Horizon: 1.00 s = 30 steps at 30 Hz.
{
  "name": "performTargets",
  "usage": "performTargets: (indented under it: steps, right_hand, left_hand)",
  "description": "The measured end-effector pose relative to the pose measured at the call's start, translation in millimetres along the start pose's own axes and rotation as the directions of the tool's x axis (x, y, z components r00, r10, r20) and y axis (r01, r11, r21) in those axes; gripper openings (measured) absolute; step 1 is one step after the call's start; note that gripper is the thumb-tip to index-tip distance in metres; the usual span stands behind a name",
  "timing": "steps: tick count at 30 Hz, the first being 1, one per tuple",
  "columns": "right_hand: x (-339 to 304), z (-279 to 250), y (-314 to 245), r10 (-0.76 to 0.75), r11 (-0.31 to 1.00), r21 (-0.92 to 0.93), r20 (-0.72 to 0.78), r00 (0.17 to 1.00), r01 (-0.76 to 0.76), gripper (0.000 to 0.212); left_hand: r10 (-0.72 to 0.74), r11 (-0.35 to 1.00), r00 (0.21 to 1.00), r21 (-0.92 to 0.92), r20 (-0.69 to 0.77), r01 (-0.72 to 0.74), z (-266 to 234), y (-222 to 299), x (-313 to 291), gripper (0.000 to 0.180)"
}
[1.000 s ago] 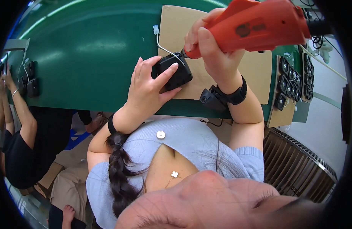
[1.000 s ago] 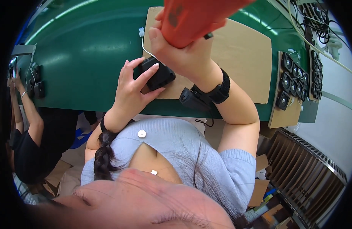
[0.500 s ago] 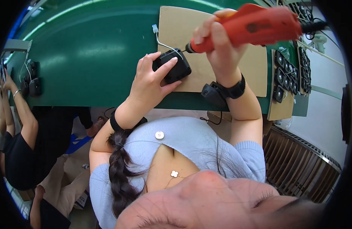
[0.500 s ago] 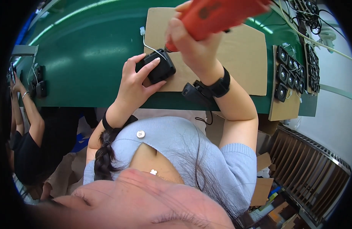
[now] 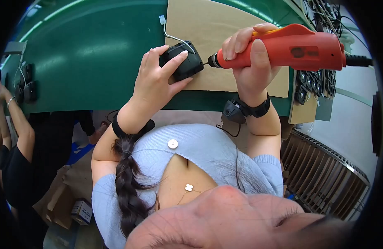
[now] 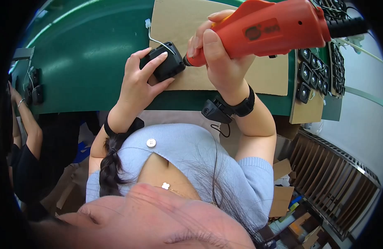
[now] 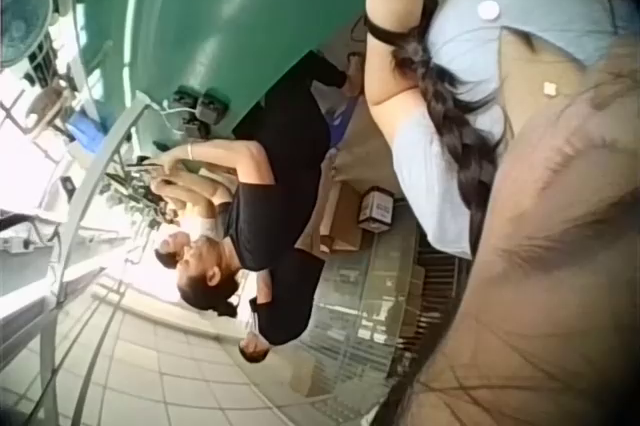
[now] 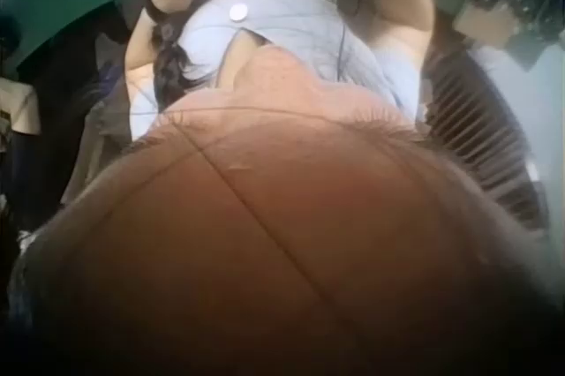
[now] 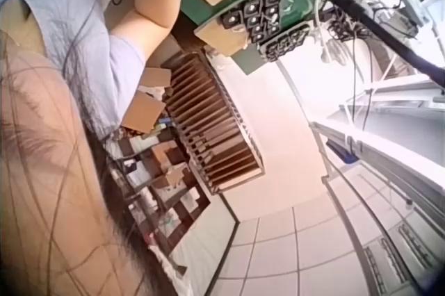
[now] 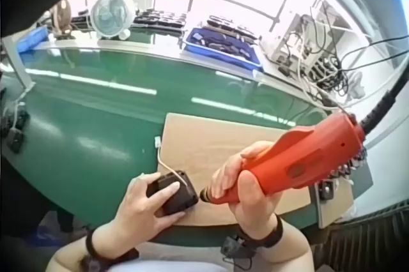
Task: Assembling electronic fans by using an electric screwdriver to secure internal components.
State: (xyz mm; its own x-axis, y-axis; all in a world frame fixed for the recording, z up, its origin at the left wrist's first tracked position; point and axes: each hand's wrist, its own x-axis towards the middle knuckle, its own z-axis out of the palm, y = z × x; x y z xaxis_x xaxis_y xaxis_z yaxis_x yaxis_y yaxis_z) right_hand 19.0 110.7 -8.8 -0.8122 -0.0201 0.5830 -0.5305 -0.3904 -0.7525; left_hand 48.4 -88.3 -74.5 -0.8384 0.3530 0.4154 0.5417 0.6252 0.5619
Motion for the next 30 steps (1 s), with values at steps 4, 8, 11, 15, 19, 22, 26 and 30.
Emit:
performTargets:
  steps: [4,8,11,15,19,22,26,30]
  right_hand:
    - [1.9,0.9,1.2,-0.002,1.0,-0.012,0.011,1.0,0.002,0.023]
    - [-1.5,0.4,5.8,0.033,0.989,-0.145,0.036,0.999,-0.028,0.025]
    - [-1.4,2.9,5.0,0.038,0.99,-0.137,0.043,0.998,-0.032,0.024]
    - [-0.5,5.3,5.7,0.063,0.99,-0.132,0.083,0.995,-0.052,0.022]
    - [-0.8,7.2,5.1,0.088,0.985,-0.161,0.149,0.985,-0.063,0.021]
    - [1.5,6.8,6.9,0.11,0.983,-0.168,0.179,0.978,-0.079,0.021]
    - [0.9,7.8,8.1,0.133,0.982,-0.161,0.197,0.971,-0.102,0.021]
    - [-3.2,10.1,6.6,0.134,0.981,-0.165,0.189,0.973,-0.103,0.021]
  left_hand:
    - [0.0,1.0,1.0,0.01,-0.007,0.0,0.2,0.2,-1.3,0.055]
    - [-0.005,1.0,1.0,0.01,-0.005,0.005,-0.4,1.1,-1.2,0.055]
    - [-0.008,1.0,1.0,0.006,-0.001,0.008,-0.7,0.8,-1.3,0.055]
    - [-0.011,1.0,1.0,0.007,0.001,0.011,-0.7,-0.2,-2.2,0.056]
    - [-0.011,1.0,1.0,0.015,0.0,0.011,0.0,-0.7,-1.7,0.056]
    - [0.005,1.0,1.0,0.027,-0.002,-0.005,0.0,-1.9,-0.7,0.055]
    - [0.006,0.999,1.0,0.048,0.009,-0.006,0.0,-2.7,-3.2,0.055]
    - [-0.004,1.0,1.0,-0.002,0.015,0.004,0.4,-1.5,-7.3,0.056]
